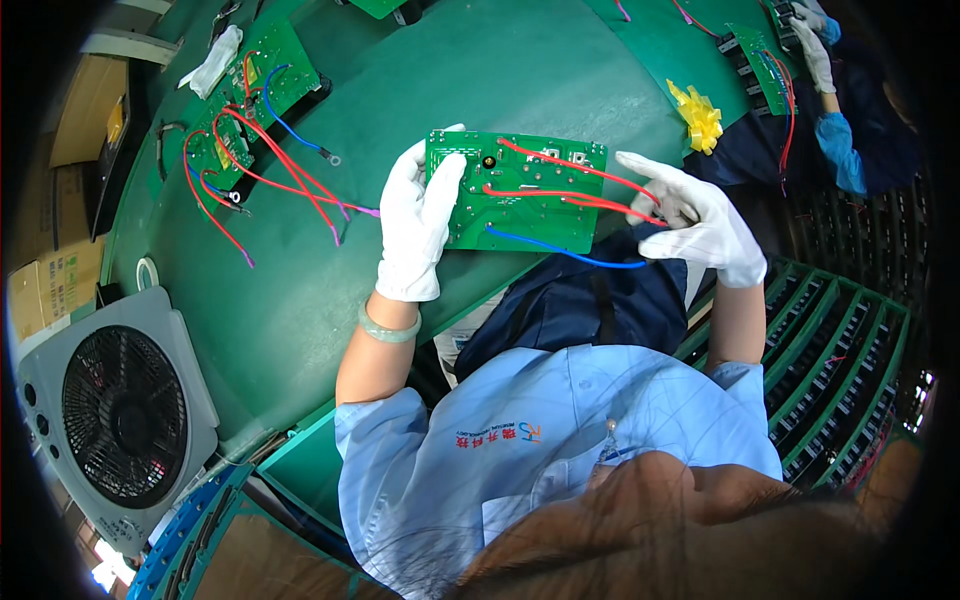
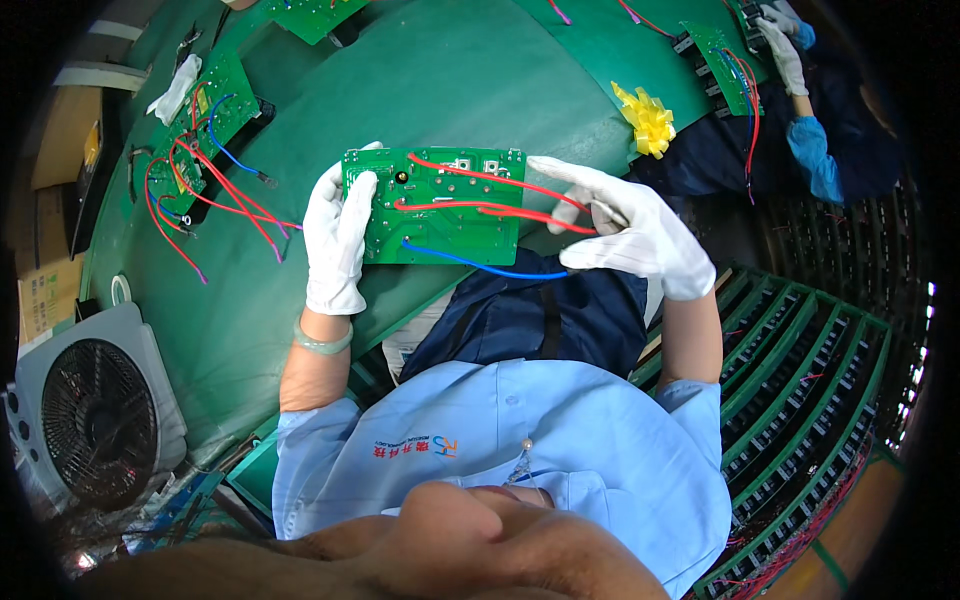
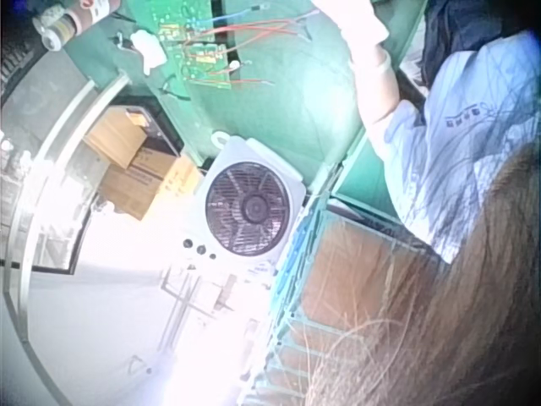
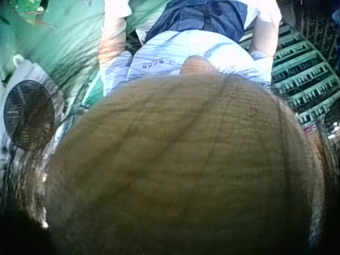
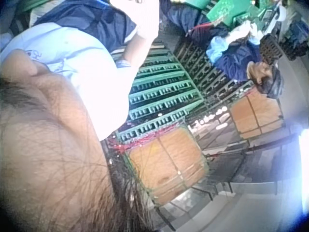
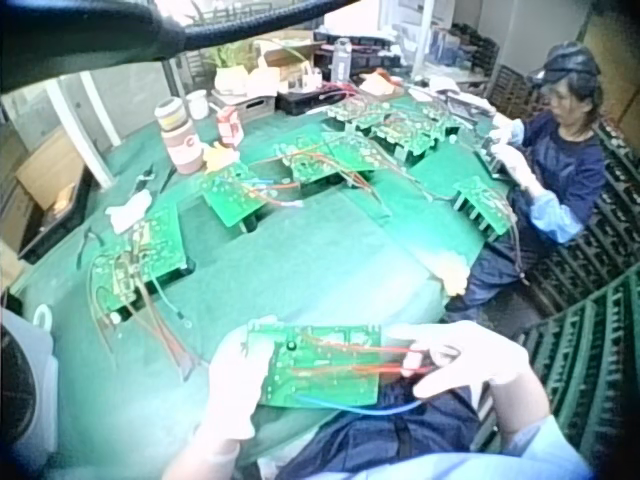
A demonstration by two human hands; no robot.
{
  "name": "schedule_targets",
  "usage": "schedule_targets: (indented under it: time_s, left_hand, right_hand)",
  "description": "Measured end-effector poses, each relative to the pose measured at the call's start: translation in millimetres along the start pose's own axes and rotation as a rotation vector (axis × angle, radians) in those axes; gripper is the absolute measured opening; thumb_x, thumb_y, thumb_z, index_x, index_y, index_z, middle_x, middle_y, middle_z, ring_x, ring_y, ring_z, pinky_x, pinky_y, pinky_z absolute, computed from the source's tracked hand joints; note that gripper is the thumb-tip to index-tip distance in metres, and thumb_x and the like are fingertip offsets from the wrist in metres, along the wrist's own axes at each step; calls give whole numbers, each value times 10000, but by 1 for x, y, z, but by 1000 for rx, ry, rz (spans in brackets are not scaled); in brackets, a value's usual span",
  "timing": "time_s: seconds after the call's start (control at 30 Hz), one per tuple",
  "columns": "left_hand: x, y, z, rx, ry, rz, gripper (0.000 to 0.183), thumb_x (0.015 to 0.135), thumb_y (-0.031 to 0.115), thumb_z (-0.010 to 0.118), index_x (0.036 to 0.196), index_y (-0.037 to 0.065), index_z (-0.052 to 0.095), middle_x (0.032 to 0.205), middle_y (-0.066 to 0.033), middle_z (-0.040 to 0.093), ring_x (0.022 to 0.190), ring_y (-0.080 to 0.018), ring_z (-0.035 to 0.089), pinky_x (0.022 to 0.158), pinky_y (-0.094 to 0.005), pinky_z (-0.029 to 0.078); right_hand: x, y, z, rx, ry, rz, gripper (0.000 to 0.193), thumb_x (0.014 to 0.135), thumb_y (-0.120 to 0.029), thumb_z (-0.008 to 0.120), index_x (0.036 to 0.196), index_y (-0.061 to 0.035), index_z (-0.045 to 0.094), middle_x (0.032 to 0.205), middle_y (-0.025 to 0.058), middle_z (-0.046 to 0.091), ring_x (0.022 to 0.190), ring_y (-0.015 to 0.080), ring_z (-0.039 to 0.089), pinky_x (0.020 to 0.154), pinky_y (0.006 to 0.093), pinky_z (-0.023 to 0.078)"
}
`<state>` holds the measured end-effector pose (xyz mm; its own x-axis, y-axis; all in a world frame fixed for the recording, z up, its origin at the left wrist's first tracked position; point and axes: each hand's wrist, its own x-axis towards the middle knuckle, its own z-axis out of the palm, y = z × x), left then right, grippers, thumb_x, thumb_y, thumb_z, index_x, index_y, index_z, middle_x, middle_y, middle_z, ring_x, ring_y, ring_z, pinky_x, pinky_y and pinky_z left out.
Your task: The person handles green circuit boards with attached wires, flipping them over to inspect both sides and aligning components. They pick up and place down multiple boards on a green workbench, occasionally adjusting the wires and checking the board's surface.
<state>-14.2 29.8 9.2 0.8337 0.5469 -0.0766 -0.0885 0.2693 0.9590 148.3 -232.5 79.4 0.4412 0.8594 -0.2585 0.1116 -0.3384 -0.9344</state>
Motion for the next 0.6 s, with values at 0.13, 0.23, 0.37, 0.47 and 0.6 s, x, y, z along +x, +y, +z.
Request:
schedule_targets:
  time_s: [0.13,0.23,0.37,0.47,0.6]
  left_hand:
    - [-1,1,1,-50,21,-31,368,947,82,607,1271,-61,508,1181,-109,609,1017,-122,594,902,-262,492]
    - [-1,0,1,-59,14,-24,363,944,74,611,1267,-58,509,1177,-110,607,1023,-123,591,902,-262,493]
    - [0,0,0,-8,28,-42,355,937,64,620,1254,-55,514,1178,-110,609,1023,-121,587,900,-260,491]
    - [-1,-2,-3,11,50,-29,347,935,65,623,1243,-54,518,1184,-111,611,1018,-120,587,900,-260,490]
    - [1,-6,-1,2,40,-13,342,933,64,626,1235,-56,520,1184,-112,615,1018,-120,587,898,-259,489]
  right_hand:
    - [4,3,25,-508,266,-260,771,761,-306,788,1416,-62,462,1243,149,564,1020,258,619,810,329,540]
    - [1,4,32,-769,394,-343,639,806,-247,744,1371,-58,512,1342,198,531,1109,356,603,865,371,533]
    - [-7,6,40,-832,575,-570,383,796,-60,633,1178,-37,658,1160,194,645,1013,324,655,828,359,539]
    - [-5,-3,37,-765,475,-719,372,773,-46,644,1143,-35,678,1030,168,687,876,312,686,740,344,546]
    - [1,-10,53,-883,371,-661,346,785,-186,736,1106,-61,697,821,71,686,617,188,640,525,302,486]
